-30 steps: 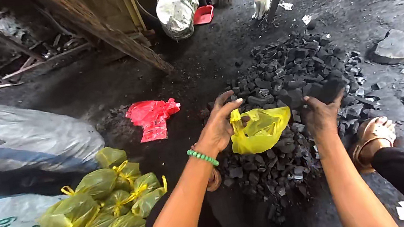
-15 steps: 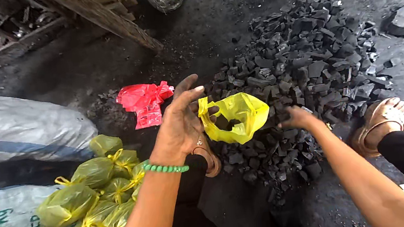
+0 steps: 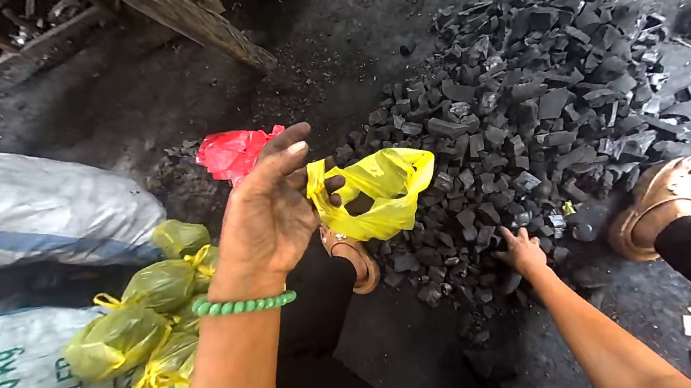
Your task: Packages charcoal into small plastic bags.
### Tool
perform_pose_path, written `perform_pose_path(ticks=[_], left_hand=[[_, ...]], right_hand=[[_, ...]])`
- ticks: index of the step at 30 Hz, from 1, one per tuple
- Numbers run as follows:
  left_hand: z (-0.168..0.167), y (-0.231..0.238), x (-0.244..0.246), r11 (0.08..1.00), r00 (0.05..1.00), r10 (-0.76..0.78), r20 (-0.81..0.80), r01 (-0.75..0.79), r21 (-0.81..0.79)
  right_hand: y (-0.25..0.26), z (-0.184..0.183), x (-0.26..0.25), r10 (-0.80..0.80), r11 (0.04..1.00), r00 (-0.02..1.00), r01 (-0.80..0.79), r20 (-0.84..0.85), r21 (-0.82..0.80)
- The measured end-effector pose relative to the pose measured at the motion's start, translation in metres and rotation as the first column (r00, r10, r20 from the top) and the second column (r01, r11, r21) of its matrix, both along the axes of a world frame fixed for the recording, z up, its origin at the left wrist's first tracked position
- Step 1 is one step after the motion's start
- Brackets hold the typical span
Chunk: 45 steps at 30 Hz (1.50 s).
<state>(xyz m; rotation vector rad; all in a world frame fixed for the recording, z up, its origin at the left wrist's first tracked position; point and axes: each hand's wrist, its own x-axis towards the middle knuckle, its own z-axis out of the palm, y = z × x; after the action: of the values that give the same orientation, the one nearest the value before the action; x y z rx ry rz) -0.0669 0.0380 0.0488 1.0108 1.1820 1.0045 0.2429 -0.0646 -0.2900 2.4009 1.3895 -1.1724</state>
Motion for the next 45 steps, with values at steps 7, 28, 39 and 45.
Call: perform_pose_path(ticks=[7,28,39,45], left_hand=[[-0.008,0.0,0.031,0.995,0.996,-0.09,0.022,0.091,-0.037],[-0.002,0.003,0.039,0.999,0.999,-0.037,0.009,0.037,0.031],[-0.005,0.007,0.009,0.995,0.998,-0.039,-0.05,0.044,0.088],[-0.014,0.001,0.024,0.983,0.984,-0.165,-0.068,0.17,0.067]], right_hand=[[0.002,0.003,0.055,-0.177,0.916,0.919,0.285,-0.354,0.283],[0.122,0.111,-0.009,0.339,0.782,0.901,-0.109,-0.271,0.613],[0.037,0.006,0.005,0.228,0.876,0.964,-0.143,-0.134,0.461],[0.049,0.103,0.028,-0.013,0.678,0.303,0.703,-0.953,0.214]])
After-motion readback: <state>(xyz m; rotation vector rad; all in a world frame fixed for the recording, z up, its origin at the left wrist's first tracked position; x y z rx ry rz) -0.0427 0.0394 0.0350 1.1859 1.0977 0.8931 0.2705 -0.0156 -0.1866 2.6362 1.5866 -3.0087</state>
